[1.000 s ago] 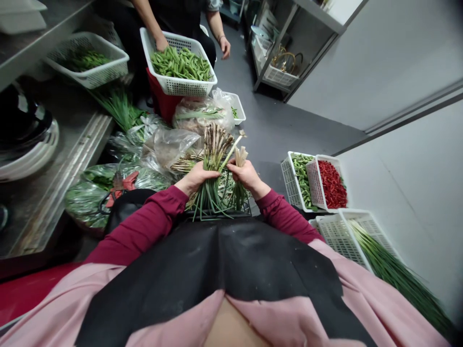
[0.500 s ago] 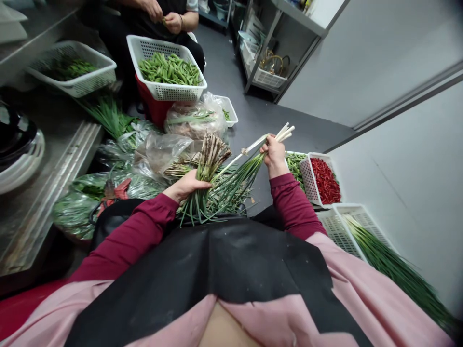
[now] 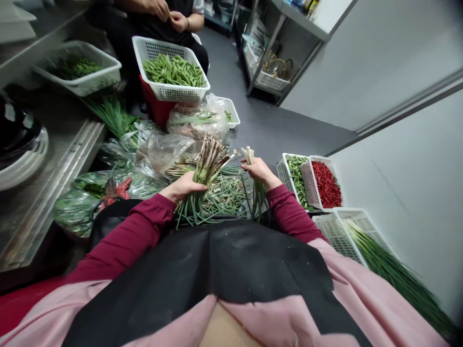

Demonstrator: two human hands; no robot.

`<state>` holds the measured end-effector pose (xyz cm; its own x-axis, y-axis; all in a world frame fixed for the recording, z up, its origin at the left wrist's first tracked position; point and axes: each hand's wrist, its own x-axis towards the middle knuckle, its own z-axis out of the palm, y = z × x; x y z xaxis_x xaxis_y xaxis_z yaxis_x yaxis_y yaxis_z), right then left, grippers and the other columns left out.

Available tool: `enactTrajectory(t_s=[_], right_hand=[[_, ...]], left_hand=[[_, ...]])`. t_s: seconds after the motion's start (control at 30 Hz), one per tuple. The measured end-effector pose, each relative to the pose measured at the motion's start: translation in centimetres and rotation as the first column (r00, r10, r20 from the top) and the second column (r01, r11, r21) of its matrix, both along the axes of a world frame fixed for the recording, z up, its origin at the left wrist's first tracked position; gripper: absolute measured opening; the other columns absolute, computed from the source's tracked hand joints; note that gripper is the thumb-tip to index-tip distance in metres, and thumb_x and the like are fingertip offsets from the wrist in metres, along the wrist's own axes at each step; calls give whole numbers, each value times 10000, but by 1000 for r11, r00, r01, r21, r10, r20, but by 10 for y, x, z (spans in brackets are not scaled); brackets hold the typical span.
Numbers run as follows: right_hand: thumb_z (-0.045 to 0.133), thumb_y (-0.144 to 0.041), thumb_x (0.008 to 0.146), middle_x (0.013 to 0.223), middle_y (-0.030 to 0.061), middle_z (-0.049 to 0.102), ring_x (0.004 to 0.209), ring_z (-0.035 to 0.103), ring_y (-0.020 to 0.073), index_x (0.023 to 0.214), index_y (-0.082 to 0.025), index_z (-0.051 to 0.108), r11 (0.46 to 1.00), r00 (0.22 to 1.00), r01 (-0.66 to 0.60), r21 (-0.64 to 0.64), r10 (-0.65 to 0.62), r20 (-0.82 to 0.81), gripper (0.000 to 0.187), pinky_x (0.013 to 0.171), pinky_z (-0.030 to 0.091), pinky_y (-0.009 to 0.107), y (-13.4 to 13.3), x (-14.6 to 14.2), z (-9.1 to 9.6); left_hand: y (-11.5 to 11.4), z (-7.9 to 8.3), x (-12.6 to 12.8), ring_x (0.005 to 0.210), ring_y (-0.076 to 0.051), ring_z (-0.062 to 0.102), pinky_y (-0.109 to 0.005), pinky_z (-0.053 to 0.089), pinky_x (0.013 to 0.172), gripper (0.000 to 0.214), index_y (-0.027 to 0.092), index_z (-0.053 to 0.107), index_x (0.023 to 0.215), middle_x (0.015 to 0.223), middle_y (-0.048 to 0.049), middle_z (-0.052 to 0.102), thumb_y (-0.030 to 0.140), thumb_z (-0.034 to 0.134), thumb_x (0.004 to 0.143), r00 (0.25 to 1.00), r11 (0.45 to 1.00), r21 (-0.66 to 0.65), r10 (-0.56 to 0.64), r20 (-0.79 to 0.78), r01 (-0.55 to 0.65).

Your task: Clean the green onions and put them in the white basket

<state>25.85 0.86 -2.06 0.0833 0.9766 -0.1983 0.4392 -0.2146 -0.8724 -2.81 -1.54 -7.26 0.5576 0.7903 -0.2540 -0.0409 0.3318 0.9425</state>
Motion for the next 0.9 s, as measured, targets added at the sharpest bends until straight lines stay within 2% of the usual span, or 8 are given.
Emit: enactTrajectory(t_s=[0.13,0.23,0.43,0.5,0.57,0.63,0.8,0.9], right_hand=[[739,-349,691,455,-80,444,369,345,49,904,-113,659,998,985,-14,65,25,-171,328,393,304,202,3,-23,-1],[756,-357,664,432,-85,414,356,330,53,807,-130,639,994,961,-71,83,90,-262,293,366,262,205,10,-31,3],[689,-283,715,495,-47,511,382,361,45,720,-140,594,941,959,249,232,-205,-197,172,379,280,188,24,-17,0],[690,-261,710,513,-23,557,361,352,45,729,-128,610,966,975,200,166,-180,-128,156,350,250,193,24,-10,-3],[727,-241,677,532,-3,599,333,336,44,767,-120,629,999,996,33,11,-32,-89,180,320,214,198,19,-10,-9],[763,-228,648,510,-12,595,314,328,47,805,-126,630,989,991,-74,-131,59,-116,230,305,200,196,12,-17,-18],[753,-382,719,382,-93,356,320,283,46,662,-166,537,984,939,44,-175,-101,-330,310,318,225,187,-1,-39,-28],[752,-459,723,424,-115,320,341,251,35,698,-177,505,981,833,-40,-192,-73,-548,375,348,258,185,-6,-51,-19]], left_hand=[[0,-4,2,644,-143,570,-269,490,610,404,116,652,822,728,-21,645,233,831,479,1000,1000,-14,-11,2,11],[0,-4,3,659,-146,578,-272,496,619,420,116,654,843,750,-25,652,222,833,478,1000,999,-17,-28,7,29],[-2,1,-3,619,-140,571,-255,478,565,417,118,647,824,715,-17,643,232,836,471,1000,999,-45,-5,3,5],[-1,1,-5,612,-141,571,-251,472,553,420,122,645,829,713,-16,645,240,838,475,1000,999,-51,17,10,-16],[2,-1,-7,596,-134,559,-247,466,548,416,126,639,820,695,-8,637,236,838,472,999,997,-55,49,21,-48],[5,-2,-7,591,-129,552,-245,463,554,423,127,636,817,687,0,631,229,839,461,996,995,-60,79,35,-77],[8,-4,-6,607,-136,567,-256,471,575,442,127,645,843,709,-5,643,231,836,458,993,992,-78,103,57,-98],[6,-4,-1,607,-133,573,-256,483,585,412,123,650,825,708,-7,652,207,830,465,994,994,-81,77,79,-71]])
